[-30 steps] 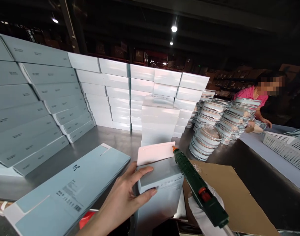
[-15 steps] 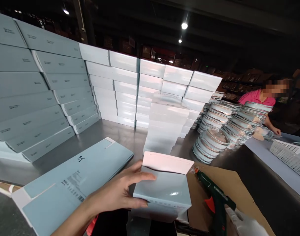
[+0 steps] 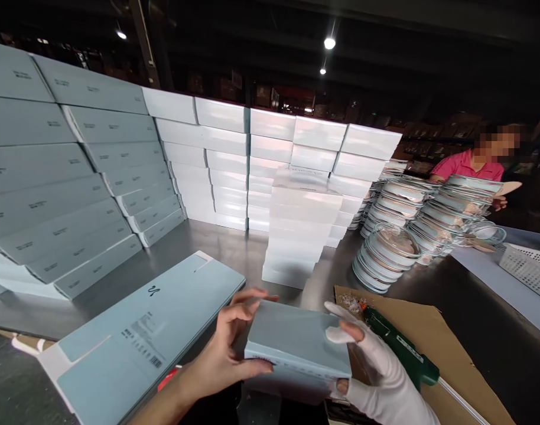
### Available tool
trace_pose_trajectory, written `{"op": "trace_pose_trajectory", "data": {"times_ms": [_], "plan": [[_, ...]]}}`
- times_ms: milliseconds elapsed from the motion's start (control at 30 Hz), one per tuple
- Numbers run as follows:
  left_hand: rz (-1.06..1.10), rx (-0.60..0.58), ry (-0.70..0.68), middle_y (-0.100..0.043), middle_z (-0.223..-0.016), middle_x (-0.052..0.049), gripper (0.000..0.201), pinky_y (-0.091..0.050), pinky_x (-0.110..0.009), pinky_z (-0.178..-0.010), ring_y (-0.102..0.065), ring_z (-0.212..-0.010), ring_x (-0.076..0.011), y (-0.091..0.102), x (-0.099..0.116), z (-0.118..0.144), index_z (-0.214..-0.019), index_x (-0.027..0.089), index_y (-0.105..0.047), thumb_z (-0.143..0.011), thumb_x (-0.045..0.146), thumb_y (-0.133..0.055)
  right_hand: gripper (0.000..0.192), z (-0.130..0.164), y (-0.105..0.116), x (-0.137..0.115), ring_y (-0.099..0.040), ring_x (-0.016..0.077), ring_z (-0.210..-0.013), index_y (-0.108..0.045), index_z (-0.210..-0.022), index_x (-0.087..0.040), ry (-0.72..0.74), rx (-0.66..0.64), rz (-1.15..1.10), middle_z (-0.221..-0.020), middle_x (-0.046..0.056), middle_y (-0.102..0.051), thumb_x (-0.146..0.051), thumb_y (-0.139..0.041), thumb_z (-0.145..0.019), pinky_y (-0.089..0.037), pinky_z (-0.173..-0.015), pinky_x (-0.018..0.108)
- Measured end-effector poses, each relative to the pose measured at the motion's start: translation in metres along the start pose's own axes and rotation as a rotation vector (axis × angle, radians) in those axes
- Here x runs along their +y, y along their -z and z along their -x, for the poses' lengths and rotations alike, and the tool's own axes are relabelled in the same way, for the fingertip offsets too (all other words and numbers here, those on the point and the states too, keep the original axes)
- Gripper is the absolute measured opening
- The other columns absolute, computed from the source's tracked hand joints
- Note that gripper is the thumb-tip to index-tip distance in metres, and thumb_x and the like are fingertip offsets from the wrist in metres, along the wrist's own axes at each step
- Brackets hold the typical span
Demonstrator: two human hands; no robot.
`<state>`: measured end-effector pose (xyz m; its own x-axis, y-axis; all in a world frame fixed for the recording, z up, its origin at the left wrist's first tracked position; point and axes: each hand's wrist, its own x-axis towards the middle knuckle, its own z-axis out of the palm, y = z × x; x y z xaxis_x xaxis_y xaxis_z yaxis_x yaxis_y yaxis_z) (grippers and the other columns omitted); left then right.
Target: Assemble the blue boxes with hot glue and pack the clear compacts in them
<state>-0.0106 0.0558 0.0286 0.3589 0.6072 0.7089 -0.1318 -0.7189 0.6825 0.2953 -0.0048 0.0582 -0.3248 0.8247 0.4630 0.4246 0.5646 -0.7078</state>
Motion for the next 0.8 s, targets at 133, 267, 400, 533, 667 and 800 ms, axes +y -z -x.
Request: {"op": "trace_pose_trajectory", "data": {"times_ms": [133,267,400,533,667,800], "plan": [[-0.137,-0.18,-0.009,-0.055,-0.131,-0.008,0.044,-0.047,-0.047,-0.115,-0.048,-0.142,-0.032,0.007,0.008,-0.003,-0.137,0.04,-0.057,-0.099,0.022,-0.068,0.056,-0.012,-0.003,-0.013,-0.054,0.0234,-0.14,-0.053,-0.146,-0.034,0.241,-0.1,0.107,-0.133,0.008,-0.064,-0.017,-0.066,-0.095,-0.049,-0.113,0.037],[-0.299,-0.337,0.016,-0.056,-0.136,-0.012,0.027,-0.041,-0.057,-0.119,-0.034,-0.151,-0.0394,0.015,0.024,-0.016,-0.119,0.03,-0.074,-0.097,0.015,-0.065,0.056,-0.029,-0.005,-0.031,-0.045,0.0207,-0.145,-0.054,-0.143,-0.033,0.347,-0.136,0.185,-0.135,0.006,-0.061,-0.006,-0.06,-0.095,-0.046,-0.115,0.036],[-0.212,-0.252,0.014,-0.054,-0.151,-0.013,0.028,-0.044,-0.054,-0.116,-0.039,-0.151,-0.0406,0.013,0.023,-0.018,-0.117,0.029,-0.075,-0.091,0.02,-0.076,0.055,-0.019,-0.009,-0.026,-0.046,0.0182,-0.145,-0.051,-0.145,-0.035,0.315,-0.121,0.228,-0.147,0.004,-0.055,-0.008,-0.057,-0.097,-0.045,-0.116,0.032],[-0.016,0.114,0.09,-0.067,-0.138,-0.006,0.02,-0.053,-0.034,-0.105,-0.062,-0.132,-0.0281,0.007,0.011,-0.007,-0.111,0.035,-0.078,-0.092,0.028,-0.078,0.06,-0.006,-0.02,-0.001,-0.047,0.027,-0.147,-0.033,-0.158,-0.034,0.1,0.211,0.24,-0.165,0.009,-0.038,-0.042,-0.056,-0.103,-0.05,-0.113,0.042],[0.266,0.501,0.21,-0.064,-0.143,0.002,0.023,-0.057,-0.023,-0.09,-0.06,-0.132,-0.0211,-0.014,0.008,0.001,-0.117,0.042,-0.071,-0.095,0.04,-0.074,0.048,-0.025,-0.023,-0.001,-0.063,0.0289,-0.123,-0.056,-0.14,-0.032,-0.007,0.353,0.323,-0.142,0.009,-0.062,-0.046,-0.068,-0.096,-0.06,-0.094,0.047],[0.308,0.441,0.224,-0.05,-0.159,-0.001,0.057,-0.052,-0.03,-0.106,-0.049,-0.144,-0.0251,-0.023,0.021,-0.006,-0.143,0.046,-0.054,-0.09,0.048,-0.077,0.032,-0.048,-0.003,-0.042,-0.065,0.0273,-0.115,-0.066,-0.124,-0.035,-0.061,0.39,0.419,-0.128,0.006,-0.068,-0.041,-0.074,-0.093,-0.063,-0.082,0.041]]}}
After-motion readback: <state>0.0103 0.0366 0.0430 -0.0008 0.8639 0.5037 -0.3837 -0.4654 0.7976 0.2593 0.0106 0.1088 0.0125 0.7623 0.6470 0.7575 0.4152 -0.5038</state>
